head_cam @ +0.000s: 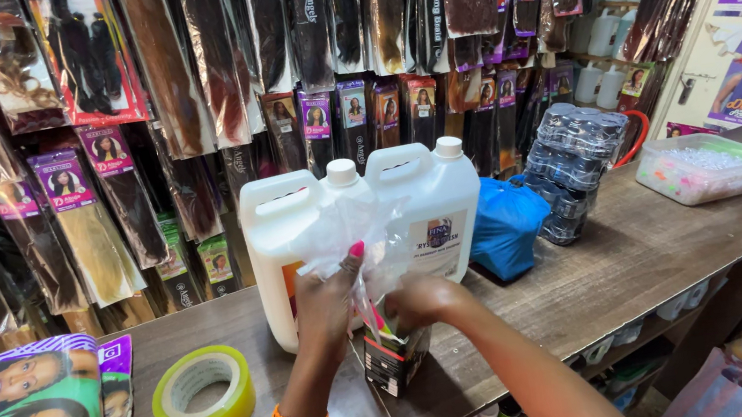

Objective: The person wipes stacks of packaged hair supplies with a cloth, then opens a green-lidded container to remove bubble wrap and sort colorful hair accessories. The person handles the items one by one and places them into a clear plastic bag.

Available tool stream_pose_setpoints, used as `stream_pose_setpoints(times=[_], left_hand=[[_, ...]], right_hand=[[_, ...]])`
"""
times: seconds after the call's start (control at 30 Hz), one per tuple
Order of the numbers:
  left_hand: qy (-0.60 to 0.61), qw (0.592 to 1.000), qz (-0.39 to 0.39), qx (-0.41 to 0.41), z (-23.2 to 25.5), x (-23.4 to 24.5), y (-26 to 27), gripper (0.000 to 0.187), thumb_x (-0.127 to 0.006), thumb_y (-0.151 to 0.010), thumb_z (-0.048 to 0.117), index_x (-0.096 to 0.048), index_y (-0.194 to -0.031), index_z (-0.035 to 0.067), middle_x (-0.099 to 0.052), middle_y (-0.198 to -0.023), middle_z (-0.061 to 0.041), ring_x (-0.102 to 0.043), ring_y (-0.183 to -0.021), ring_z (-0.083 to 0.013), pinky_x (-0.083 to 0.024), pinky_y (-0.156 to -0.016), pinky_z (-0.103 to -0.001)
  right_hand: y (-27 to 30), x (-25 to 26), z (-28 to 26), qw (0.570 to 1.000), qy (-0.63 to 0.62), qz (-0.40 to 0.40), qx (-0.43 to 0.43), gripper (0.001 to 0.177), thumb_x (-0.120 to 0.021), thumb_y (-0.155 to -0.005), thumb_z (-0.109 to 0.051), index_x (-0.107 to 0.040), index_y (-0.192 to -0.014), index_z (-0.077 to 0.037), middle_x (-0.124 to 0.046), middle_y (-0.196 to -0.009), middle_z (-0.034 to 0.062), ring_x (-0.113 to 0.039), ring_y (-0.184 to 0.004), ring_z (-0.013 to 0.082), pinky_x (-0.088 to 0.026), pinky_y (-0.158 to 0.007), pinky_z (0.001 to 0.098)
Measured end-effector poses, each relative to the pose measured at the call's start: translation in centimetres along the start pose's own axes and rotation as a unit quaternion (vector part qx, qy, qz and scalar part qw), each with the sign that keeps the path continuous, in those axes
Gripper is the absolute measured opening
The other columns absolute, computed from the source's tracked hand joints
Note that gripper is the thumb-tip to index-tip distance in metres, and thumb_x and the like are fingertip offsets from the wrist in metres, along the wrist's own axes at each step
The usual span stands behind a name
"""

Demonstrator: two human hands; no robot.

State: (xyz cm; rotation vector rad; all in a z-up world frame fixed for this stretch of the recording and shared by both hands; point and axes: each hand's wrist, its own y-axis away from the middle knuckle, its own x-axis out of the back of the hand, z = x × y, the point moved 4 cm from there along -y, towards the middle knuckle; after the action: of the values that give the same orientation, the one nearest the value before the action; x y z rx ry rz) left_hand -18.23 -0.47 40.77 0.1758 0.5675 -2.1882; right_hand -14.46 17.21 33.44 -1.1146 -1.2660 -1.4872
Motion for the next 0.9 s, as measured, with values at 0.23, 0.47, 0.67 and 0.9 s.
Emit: stream_pose_setpoints(times=[0.23,0.47,0.67,0.9], left_hand=[[0.024,0.999,-0.020,-0.023,-0.4,-0.1,0.6,0.027,-0.075,-0.091,0.024,-0.069,-0.074,0.004,-0.058,-0.062,0.004,-0.047,-0.053,-0.0067,-0.038,-0.047,-0.027],[0.009,0.997,0.069,0.018,-2.1,1.4,0.4,0.034,-0.078,-0.092,0.024,-0.064,-0.070,0.002,-0.055,-0.060,0.004,-0.043,-0.051,-0.0074,-0.033,-0.045,-0.029],[0.046,0.998,-0.047,0.020,-0.8,1.4,0.6,0.025,-0.077,-0.091,0.023,-0.071,-0.089,-0.002,-0.064,-0.078,-0.001,-0.054,-0.066,-0.0092,-0.045,-0.057,-0.028],[0.024,0.996,-0.087,-0.015,0.3,-1.0,0.8,0.025,-0.075,-0.085,0.011,-0.068,-0.107,0.001,-0.071,-0.093,-0.005,-0.065,-0.080,-0.0131,-0.053,-0.070,-0.029]], right_hand=[[-1.1,0.2,-0.2,0.977,-0.104,0.177,0.065,0.030,-0.066,-0.077,-0.001,-0.074,-0.104,-0.010,-0.073,-0.104,0.0182,-0.068,-0.097,0.0387,-0.054,-0.078,0.0465],[4.2,5.2,0.3,0.931,-0.268,0.242,-0.049,0.026,-0.074,-0.077,-0.004,-0.073,-0.103,-0.004,-0.076,-0.090,0.0166,-0.074,-0.081,0.0248,-0.057,-0.072,0.0386],[4.6,5.9,4.6,0.784,-0.550,0.288,0.005,0.027,-0.071,-0.082,0.005,-0.072,-0.108,0.001,-0.075,-0.093,0.0068,-0.068,-0.078,0.0138,-0.057,-0.067,0.0330],[8.2,8.5,3.5,0.588,-0.738,0.329,0.047,0.022,-0.074,-0.084,0.007,-0.068,-0.104,0.000,-0.073,-0.097,0.0063,-0.069,-0.084,0.0126,-0.059,-0.075,0.0268]])
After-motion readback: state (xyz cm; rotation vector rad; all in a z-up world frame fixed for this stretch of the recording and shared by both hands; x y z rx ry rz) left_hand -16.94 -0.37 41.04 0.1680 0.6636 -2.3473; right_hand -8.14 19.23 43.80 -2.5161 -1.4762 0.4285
